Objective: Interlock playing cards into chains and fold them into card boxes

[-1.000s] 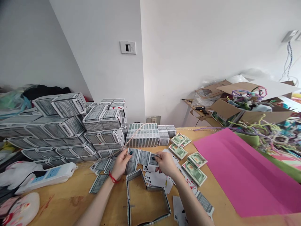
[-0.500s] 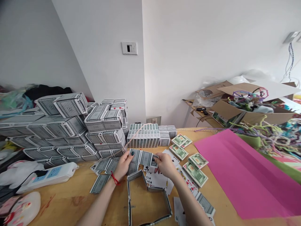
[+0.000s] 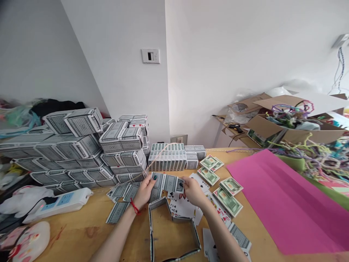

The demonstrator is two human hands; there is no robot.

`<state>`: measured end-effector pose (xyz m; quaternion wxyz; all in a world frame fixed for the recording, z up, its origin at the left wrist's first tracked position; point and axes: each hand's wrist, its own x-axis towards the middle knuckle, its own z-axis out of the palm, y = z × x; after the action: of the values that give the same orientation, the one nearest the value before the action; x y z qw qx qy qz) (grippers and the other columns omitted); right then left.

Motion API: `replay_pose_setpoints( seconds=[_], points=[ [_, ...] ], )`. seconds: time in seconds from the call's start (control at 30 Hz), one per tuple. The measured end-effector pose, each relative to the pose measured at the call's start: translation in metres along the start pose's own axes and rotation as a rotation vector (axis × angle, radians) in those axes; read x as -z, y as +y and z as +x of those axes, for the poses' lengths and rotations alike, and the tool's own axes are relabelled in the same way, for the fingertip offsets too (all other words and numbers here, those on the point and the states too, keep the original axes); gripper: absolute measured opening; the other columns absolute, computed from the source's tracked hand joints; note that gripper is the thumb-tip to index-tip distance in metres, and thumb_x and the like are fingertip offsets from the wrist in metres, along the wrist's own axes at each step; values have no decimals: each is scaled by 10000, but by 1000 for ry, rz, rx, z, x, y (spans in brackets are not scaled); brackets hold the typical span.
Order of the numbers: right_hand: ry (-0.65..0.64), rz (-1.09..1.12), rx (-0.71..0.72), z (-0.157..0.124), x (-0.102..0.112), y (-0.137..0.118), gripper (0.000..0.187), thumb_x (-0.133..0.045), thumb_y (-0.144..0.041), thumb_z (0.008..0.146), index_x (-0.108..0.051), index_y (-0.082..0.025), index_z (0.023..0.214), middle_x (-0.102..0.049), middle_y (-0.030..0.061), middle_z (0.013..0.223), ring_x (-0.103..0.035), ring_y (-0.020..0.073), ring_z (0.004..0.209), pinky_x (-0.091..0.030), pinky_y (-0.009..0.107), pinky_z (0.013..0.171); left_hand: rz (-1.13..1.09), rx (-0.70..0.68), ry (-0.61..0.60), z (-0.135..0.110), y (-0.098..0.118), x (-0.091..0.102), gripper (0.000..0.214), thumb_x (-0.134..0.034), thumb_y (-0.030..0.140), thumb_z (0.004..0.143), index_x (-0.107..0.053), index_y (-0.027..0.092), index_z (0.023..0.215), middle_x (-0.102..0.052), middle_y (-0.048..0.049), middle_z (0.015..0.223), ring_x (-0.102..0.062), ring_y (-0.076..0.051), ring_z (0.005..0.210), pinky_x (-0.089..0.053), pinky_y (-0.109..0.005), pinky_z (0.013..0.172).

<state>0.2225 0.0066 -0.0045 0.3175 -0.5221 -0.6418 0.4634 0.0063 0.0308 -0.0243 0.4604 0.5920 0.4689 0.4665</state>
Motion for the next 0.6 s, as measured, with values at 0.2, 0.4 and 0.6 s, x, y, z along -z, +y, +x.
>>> replay_pose_setpoints(
  seconds=[0.2,0.4,0.6],
  points=[
    [17,2,-2,1,-1,0,277,-338,-205,762,-587,-151,871,-548,-28,468,-449,116,392,-367,208,422,-8,25,11,-1,3,0,271,-491,425,785,-555,164,752,-593,-4,686,-546,-150,678,-438,-276,673],
    [55,-36,11,-3,-1,-13,251,-360,-190,750,-584,-159,860,-541,-21,516,-521,131,449,-365,205,430,-156,68,-72,-2,7,3,292,-653,362,667,-620,133,846,-684,-58,812,-617,-194,762,-478,-297,701],
    [50,-98,73,-6,-2,-22,226,-377,-185,757,-593,-174,824,-537,-20,523,-518,131,467,-376,213,463,-146,145,-50,-4,18,4,272,-692,288,597,-671,125,815,-714,-70,835,-649,-212,755,-505,-325,708]
  ],
)
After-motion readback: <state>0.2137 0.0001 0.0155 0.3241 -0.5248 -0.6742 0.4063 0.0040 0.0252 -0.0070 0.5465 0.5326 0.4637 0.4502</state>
